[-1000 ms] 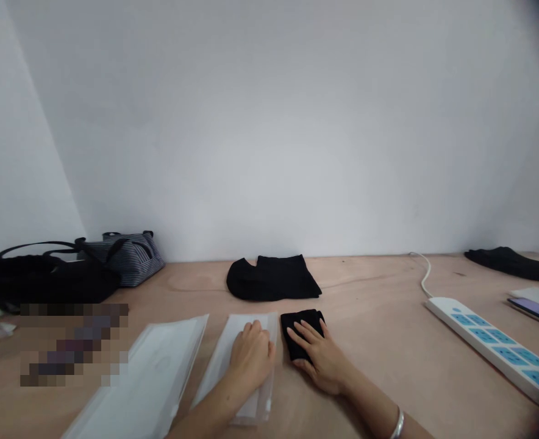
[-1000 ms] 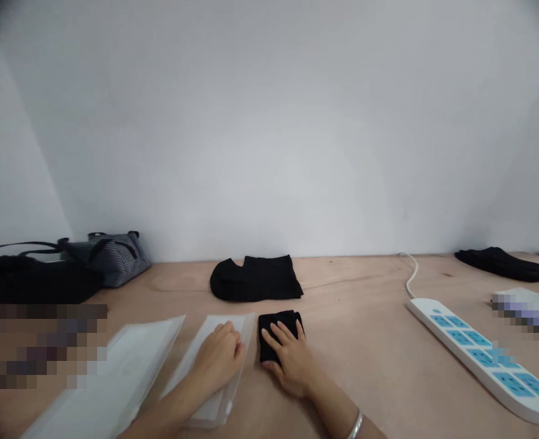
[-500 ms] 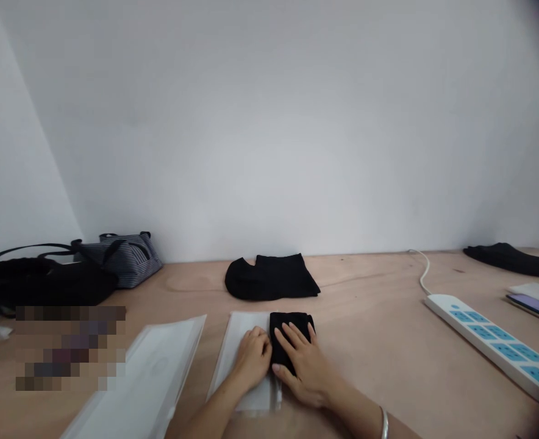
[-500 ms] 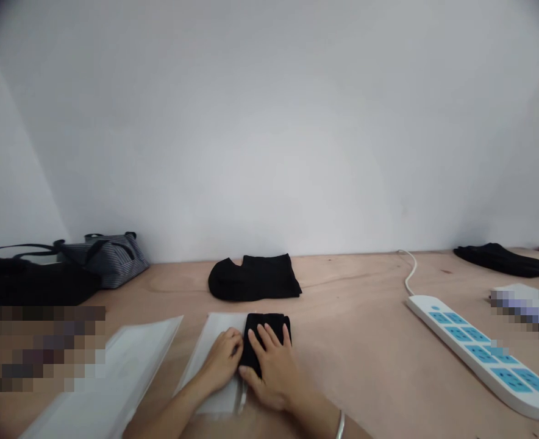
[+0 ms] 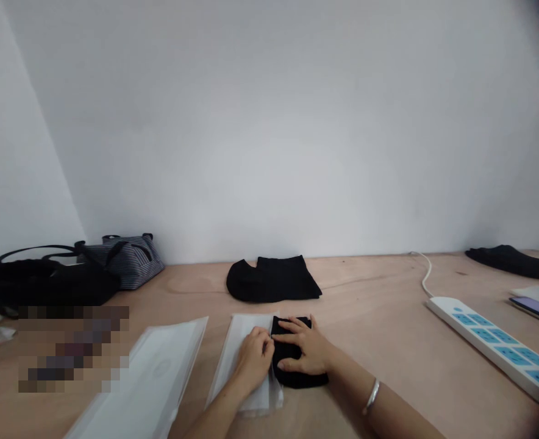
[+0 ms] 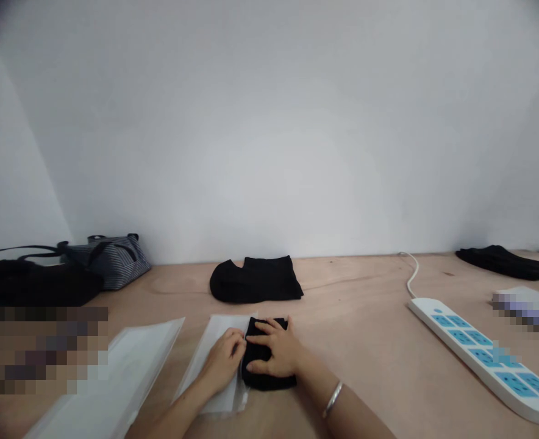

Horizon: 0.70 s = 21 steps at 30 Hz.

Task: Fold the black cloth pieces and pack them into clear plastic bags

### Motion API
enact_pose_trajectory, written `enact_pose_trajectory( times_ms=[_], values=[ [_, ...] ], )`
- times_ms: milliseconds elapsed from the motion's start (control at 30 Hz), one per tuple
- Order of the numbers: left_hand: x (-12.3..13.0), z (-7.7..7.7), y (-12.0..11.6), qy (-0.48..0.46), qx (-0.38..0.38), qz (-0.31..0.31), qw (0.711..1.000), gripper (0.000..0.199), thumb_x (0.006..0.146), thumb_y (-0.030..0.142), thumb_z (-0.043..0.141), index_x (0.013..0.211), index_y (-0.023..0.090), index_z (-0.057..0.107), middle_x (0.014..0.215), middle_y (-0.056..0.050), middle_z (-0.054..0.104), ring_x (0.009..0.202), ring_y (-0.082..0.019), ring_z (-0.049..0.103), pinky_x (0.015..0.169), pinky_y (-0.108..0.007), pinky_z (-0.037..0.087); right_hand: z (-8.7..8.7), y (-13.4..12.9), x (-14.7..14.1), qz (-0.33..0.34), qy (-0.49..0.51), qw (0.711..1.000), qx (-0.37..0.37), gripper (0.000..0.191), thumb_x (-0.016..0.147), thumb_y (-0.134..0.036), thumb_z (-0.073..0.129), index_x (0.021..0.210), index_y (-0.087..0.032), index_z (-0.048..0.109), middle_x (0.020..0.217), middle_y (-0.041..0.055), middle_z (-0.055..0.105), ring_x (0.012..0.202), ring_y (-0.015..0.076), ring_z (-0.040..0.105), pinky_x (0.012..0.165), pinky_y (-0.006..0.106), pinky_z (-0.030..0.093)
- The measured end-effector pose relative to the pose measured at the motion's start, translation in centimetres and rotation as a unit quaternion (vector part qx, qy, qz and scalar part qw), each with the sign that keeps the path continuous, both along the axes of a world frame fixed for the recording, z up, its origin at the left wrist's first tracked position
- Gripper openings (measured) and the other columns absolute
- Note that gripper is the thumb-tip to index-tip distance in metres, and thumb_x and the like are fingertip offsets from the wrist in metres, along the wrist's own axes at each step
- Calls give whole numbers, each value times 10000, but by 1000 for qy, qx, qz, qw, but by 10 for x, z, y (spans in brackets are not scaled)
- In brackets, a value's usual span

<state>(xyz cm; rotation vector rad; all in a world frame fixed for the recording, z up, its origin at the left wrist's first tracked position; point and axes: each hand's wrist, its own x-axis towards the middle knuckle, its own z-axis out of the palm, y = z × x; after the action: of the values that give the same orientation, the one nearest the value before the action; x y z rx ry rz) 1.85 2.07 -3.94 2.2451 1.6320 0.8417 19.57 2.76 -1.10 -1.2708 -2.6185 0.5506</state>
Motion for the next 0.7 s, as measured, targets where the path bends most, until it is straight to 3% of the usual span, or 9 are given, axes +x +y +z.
enact_pose_trajectory(
  times_ms=[200,333,433,500,600,700],
  values=[
    [3,6,4,-17,23,-40,999,258,843,159,310,717,190,533,967,-64,556,920,-164,538,814,-273,419,-7,-13,-23,-57,17,998,24,547,708,-520,539,1228,-383,436,1367,26,352,1266,338,186,922,659,11],
    [-2,15,-2,12,34,-130,991,234,862,183,318,821,199,548,1003,-49,560,922,-163,525,823,-288,416,-9,-34,-33,-134,47,989,40,558,764,-371,468,1298,-249,364,1352,59,369,1261,301,215,985,528,158],
    [-5,26,-8,49,39,-199,978,209,857,184,360,938,226,548,1059,-20,569,974,-168,506,868,-305,386,-2,-52,-26,-116,44,991,39,486,805,-361,413,1271,-225,401,1289,70,437,1181,274,352,946,429,283],
    [-5,33,-12,82,47,-221,971,212,845,169,389,973,231,545,1054,-18,583,997,-183,497,888,-329,366,5,-63,-16,-128,20,990,59,451,812,-461,398,1197,-242,484,1189,91,507,1064,285,452,886,443,329],
    [-2,40,-18,106,54,-212,970,178,847,180,409,920,219,567,950,-29,614,943,-201,522,866,-350,373,11,-70,1,-128,-19,986,107,594,729,-649,422,1166,-259,519,1178,129,497,1068,345,430,890,532,280],
    [-6,37,-28,81,35,-201,976,177,861,240,429,954,238,580,1024,-24,606,967,-191,530,871,-327,393,11,-67,18,-33,-25,990,138,746,667,-718,444,1285,-304,389,1377,124,298,1240,386,219,965,595,104]
  ],
)
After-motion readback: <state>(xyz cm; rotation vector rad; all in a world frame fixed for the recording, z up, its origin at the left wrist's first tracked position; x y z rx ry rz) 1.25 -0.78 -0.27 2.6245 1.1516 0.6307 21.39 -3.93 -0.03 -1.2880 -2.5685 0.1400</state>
